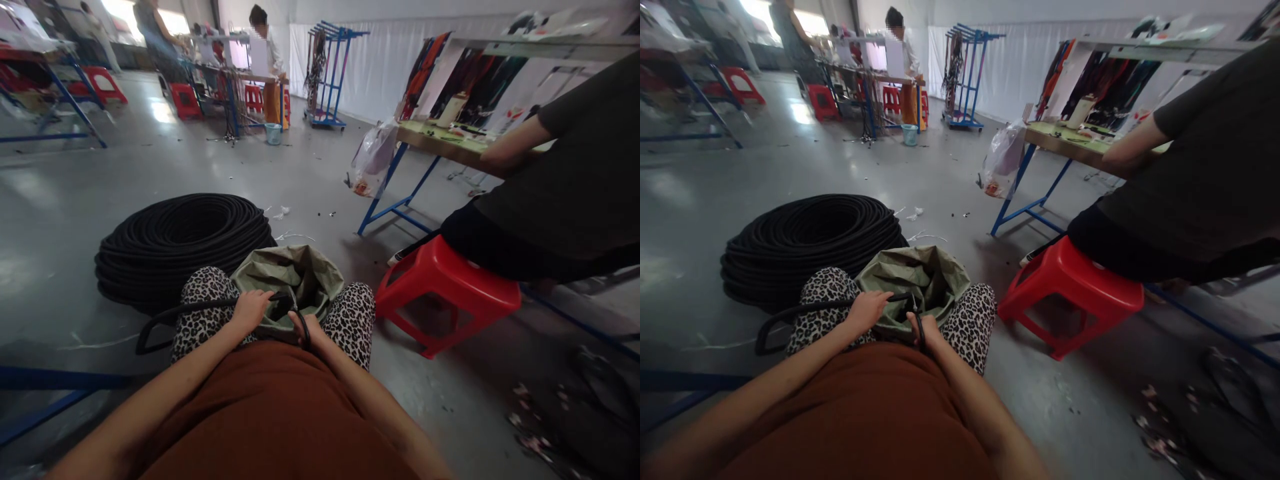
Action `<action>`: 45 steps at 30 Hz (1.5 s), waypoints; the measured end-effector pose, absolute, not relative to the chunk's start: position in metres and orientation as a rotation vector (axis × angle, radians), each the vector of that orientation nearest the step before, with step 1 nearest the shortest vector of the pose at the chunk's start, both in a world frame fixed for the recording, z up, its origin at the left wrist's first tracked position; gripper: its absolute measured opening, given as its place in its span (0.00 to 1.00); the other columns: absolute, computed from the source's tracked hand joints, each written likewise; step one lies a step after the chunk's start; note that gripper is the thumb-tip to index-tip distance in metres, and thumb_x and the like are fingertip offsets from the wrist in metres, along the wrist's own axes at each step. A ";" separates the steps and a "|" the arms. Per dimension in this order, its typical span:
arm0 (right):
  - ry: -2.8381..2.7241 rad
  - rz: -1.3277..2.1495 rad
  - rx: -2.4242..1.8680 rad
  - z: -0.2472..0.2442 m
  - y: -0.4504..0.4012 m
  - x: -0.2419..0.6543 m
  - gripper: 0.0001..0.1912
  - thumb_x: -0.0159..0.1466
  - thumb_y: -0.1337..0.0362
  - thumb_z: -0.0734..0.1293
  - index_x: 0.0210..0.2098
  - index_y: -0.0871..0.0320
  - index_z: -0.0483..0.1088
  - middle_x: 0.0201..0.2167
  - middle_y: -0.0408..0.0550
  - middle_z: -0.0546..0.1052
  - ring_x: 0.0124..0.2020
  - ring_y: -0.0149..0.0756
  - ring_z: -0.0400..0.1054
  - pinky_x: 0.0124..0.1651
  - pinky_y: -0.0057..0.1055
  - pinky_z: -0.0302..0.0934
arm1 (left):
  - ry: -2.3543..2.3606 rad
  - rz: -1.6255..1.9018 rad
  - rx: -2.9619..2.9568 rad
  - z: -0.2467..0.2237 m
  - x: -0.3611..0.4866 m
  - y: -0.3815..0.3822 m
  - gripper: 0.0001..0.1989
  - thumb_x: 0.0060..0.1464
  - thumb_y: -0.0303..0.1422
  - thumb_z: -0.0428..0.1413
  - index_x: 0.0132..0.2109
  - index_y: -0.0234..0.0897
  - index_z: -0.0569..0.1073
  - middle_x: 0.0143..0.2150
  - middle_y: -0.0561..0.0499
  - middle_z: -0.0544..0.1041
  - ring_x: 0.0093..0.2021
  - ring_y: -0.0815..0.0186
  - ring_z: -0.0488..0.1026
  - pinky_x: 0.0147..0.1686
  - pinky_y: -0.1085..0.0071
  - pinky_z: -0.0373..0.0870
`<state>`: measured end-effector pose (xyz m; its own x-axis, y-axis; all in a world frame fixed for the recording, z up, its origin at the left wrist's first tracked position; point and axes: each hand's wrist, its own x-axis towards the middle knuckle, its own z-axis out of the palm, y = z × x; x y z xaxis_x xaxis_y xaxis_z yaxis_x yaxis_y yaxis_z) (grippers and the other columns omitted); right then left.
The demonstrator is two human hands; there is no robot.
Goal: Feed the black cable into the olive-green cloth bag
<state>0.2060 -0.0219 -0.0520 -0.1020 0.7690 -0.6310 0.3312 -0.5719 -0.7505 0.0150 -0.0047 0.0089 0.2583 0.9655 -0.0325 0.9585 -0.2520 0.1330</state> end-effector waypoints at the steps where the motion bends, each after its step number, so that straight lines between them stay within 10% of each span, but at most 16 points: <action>1: -1.142 1.726 -1.832 -0.051 -0.021 0.206 0.26 0.67 0.49 0.63 0.19 0.59 0.62 0.13 0.42 0.63 0.10 0.28 0.57 0.13 0.24 0.51 | 1.841 0.096 2.383 0.009 0.015 -0.005 0.19 0.61 0.29 0.48 0.56 0.39 0.74 0.46 0.43 0.80 0.47 0.57 0.76 0.43 0.64 0.66; 45: -1.006 1.993 -1.529 -0.050 -0.024 0.204 0.18 0.68 0.53 0.64 0.28 0.61 0.67 0.19 0.41 0.69 0.19 0.28 0.65 0.27 0.23 0.64 | 1.751 0.259 2.343 0.007 0.014 -0.014 0.18 0.58 0.28 0.48 0.53 0.38 0.74 0.49 0.43 0.80 0.49 0.58 0.76 0.48 0.61 0.68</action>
